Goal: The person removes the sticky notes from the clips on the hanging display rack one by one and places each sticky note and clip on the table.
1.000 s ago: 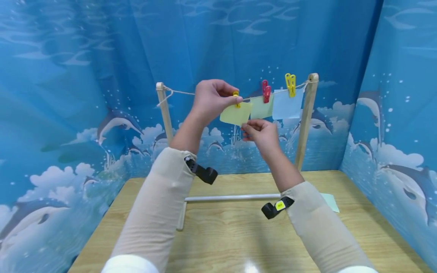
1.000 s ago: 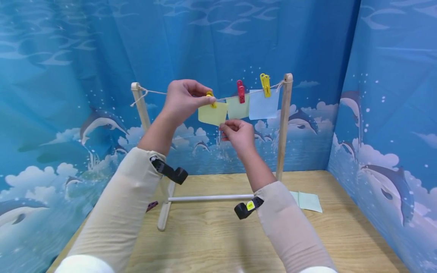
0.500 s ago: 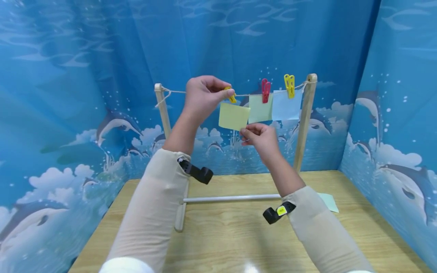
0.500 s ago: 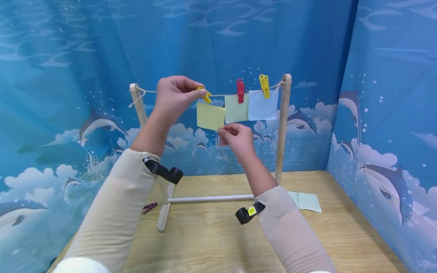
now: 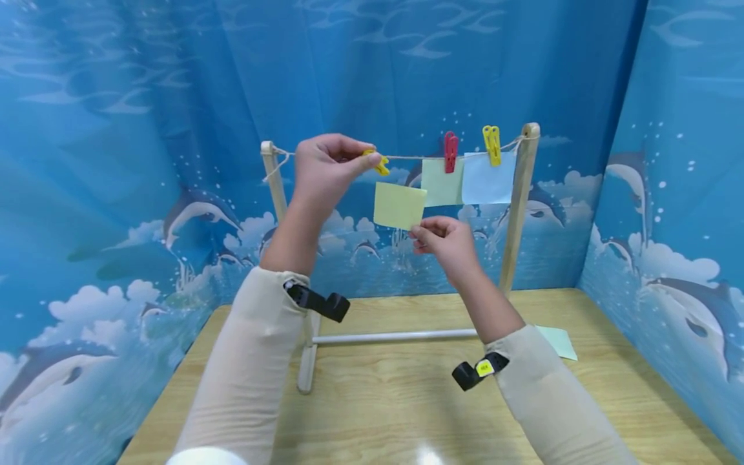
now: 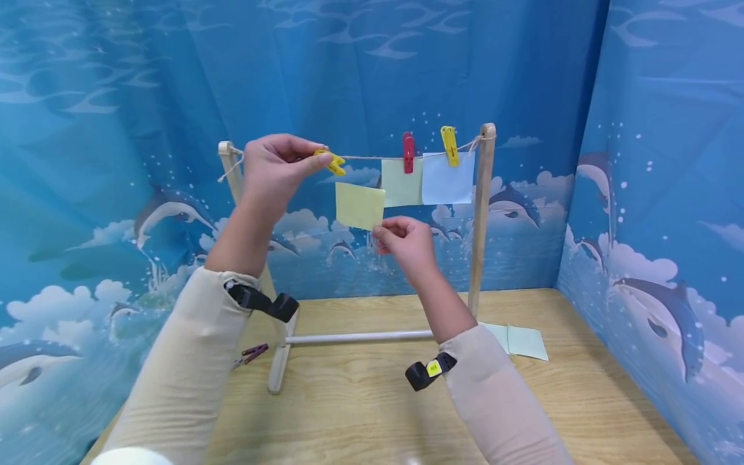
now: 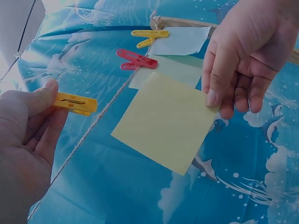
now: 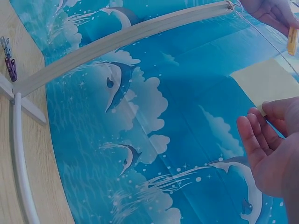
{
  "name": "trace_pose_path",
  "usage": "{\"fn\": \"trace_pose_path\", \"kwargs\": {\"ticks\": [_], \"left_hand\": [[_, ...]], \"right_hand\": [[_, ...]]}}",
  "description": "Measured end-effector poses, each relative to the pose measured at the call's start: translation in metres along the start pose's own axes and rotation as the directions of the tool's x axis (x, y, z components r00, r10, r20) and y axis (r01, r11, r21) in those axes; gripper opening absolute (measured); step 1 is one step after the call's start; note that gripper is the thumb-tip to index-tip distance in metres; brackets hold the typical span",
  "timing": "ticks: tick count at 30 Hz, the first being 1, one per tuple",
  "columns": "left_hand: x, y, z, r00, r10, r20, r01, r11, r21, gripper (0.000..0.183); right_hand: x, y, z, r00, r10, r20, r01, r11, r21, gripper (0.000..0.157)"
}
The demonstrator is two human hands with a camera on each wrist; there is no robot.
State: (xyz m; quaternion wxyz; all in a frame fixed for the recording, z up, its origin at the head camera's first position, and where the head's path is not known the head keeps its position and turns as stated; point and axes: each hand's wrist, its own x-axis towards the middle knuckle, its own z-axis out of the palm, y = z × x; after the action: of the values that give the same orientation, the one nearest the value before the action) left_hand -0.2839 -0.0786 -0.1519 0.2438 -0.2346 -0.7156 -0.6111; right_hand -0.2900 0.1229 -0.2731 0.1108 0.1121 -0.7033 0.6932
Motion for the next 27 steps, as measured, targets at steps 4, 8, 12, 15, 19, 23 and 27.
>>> {"fn": "trace_pose_path", "kwargs": {"ticks": [4, 8, 12, 15, 19, 23, 27], "left_hand": [[-0.005, -0.004, -0.004, 1.000, -0.012, 0.001, 0.012, 1.000, -0.008, 0.019], [-0.009, -0.009, -0.008, 1.000, -0.020, 0.013, 0.021, 1.000, -0.022, 0.020], [-0.014, -0.015, -0.013, 0.999, -0.042, 0.025, 0.043, 0.999, -0.031, 0.022], [-0.019, -0.019, -0.016, 0.996, -0.071, 0.045, 0.072, 0.997, -0.033, 0.024], [-0.026, -0.025, -0.020, 0.993, -0.075, 0.090, 0.079, 0.996, -0.042, 0.026], [-0.031, -0.030, -0.023, 0.990, -0.082, 0.116, 0.091, 0.993, -0.070, 0.029], [-0.036, -0.035, -0.025, 0.985, -0.113, 0.132, 0.127, 0.987, -0.100, 0.033]], "right_hand": [[-0.004, 0.000, -0.003, 1.000, -0.008, -0.001, 0.008, 1.000, -0.005, 0.026], [-0.008, 0.002, -0.007, 1.000, -0.010, -0.002, 0.010, 1.000, -0.013, 0.028], [-0.012, 0.004, -0.012, 1.000, -0.004, -0.001, 0.004, 1.000, -0.025, 0.029], [-0.015, 0.005, -0.016, 1.000, 0.000, 0.003, 0.001, 0.999, -0.033, 0.031], [-0.018, 0.009, -0.021, 1.000, -0.007, 0.011, 0.007, 0.999, -0.043, 0.032], [-0.021, 0.013, -0.026, 1.000, -0.016, 0.017, 0.017, 0.998, -0.053, 0.032], [-0.025, 0.015, -0.030, 1.000, -0.019, 0.016, 0.020, 0.999, -0.051, 0.033]]}}
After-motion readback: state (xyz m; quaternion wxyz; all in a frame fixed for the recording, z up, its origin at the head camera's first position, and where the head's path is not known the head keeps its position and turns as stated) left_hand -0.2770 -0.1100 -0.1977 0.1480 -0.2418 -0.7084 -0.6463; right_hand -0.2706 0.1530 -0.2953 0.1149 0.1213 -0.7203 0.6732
